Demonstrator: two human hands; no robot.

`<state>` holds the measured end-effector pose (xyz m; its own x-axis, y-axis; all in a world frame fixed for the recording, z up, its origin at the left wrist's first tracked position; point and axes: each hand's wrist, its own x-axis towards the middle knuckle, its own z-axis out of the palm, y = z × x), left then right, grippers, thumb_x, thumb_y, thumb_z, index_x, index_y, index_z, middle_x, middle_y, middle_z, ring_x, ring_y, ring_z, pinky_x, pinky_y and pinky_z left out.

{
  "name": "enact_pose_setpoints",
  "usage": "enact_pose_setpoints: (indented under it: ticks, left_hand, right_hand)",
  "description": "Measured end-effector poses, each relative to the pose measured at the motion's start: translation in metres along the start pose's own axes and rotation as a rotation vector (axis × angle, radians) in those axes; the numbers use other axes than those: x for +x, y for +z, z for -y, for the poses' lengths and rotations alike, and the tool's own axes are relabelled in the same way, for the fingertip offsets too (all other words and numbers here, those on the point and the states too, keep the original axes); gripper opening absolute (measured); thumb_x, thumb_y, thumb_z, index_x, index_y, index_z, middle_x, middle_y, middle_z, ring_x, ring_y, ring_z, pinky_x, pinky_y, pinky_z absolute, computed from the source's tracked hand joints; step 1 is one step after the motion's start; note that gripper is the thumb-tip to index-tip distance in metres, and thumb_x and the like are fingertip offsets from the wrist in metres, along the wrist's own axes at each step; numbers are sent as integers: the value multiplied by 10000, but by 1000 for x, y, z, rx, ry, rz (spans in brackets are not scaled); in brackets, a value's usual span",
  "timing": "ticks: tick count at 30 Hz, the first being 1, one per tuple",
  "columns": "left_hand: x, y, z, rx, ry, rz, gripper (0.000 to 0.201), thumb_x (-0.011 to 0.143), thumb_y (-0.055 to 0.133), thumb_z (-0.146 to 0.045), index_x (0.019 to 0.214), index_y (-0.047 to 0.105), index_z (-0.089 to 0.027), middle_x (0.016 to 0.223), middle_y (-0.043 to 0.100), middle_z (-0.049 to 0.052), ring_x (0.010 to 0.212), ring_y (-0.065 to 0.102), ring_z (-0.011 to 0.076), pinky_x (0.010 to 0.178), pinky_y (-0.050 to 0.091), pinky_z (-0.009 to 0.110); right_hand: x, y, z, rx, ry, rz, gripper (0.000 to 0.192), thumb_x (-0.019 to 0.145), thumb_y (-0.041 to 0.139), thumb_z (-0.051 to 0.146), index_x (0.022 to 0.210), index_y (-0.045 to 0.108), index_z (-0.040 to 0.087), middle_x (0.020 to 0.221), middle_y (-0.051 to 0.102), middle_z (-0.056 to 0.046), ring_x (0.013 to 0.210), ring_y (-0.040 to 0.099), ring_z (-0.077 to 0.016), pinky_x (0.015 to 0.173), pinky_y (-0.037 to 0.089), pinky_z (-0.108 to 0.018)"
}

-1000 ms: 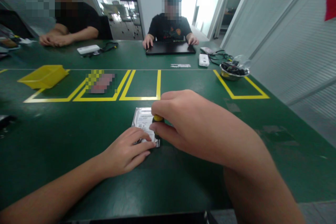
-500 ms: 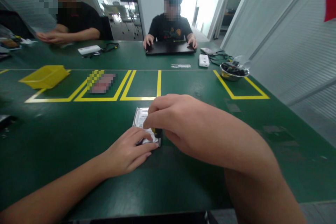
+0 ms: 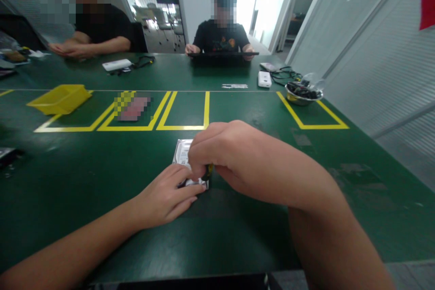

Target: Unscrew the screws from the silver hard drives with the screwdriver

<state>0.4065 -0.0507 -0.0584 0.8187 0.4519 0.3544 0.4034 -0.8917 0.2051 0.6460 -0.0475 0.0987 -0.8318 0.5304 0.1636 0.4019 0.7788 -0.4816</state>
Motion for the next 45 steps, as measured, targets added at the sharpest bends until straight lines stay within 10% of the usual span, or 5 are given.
enact_pose_setpoints:
  ticks: [28,45]
  left_hand:
    - [0,-2,-1,-22,-11,10,295,912,554,-199,1188,657,-201,1073,600,102,959,522,249,836,468,430]
    - [0,-1,-1,21,-3,-10,297,899,560,-201,1178,661,-209,1043,585,102,940,515,250,811,468,419]
  right_hand:
    - [-9,-8,5,-195,127,30,251,925,534,148,1118,678,218,1011,655,-17,867,586,-132,756,412,-238]
    - [1,4,11,-326,223,-67,221,902,631,316,740,592,169,717,584,4,606,451,-106,572,256,-261]
